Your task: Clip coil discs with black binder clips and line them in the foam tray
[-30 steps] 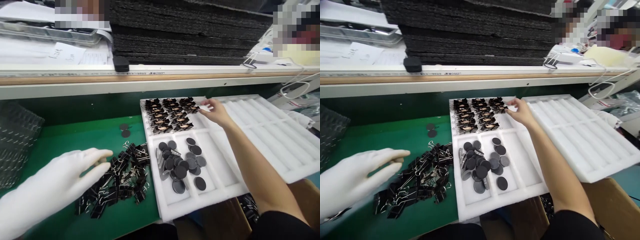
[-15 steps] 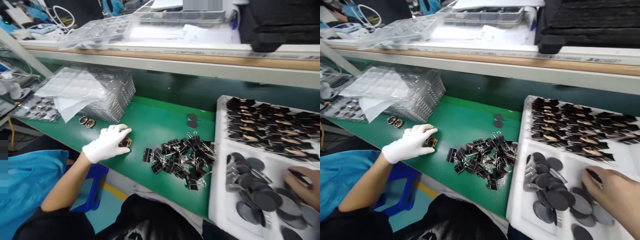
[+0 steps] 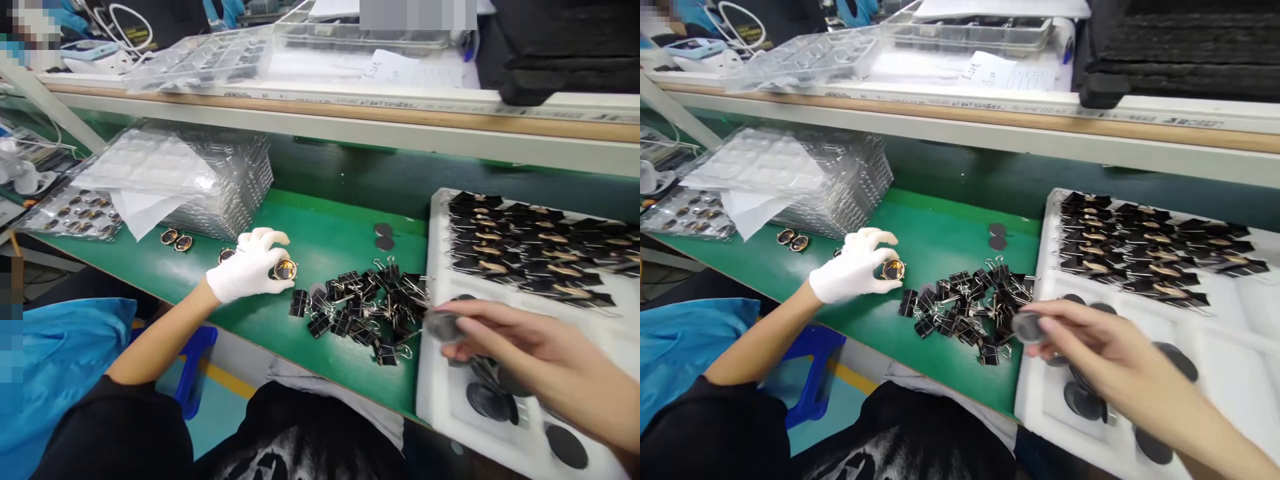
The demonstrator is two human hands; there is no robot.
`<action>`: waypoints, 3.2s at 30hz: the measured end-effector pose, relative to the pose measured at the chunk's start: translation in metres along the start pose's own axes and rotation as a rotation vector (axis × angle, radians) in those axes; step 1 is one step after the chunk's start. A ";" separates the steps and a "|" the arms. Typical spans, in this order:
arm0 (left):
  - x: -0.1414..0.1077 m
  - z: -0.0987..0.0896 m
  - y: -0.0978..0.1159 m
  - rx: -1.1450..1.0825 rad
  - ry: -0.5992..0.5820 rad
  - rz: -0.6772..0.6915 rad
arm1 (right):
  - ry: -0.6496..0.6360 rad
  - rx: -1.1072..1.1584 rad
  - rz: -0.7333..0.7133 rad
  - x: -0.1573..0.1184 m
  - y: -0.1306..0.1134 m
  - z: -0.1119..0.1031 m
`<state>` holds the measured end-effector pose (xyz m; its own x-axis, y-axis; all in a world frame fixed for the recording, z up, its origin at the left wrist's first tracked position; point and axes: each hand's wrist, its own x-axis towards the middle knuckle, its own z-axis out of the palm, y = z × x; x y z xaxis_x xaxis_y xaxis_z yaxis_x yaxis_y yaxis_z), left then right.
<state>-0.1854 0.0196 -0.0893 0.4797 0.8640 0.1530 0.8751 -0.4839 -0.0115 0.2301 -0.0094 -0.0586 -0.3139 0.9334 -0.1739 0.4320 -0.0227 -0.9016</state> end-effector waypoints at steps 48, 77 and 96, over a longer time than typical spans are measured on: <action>0.151 -0.007 0.074 -0.006 0.052 0.470 | 0.164 0.629 0.036 0.034 0.002 0.005; 0.117 -0.018 0.106 -0.746 -0.224 0.182 | 0.265 0.507 -0.147 0.036 0.009 0.014; 0.128 -0.028 0.094 -0.796 -0.449 0.262 | 0.243 0.562 -0.096 0.039 0.009 0.015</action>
<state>-0.0433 0.0807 -0.0435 0.7795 0.6069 -0.1551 0.5148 -0.4796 0.7106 0.2090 0.0216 -0.0798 -0.0987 0.9940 -0.0463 -0.1209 -0.0582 -0.9910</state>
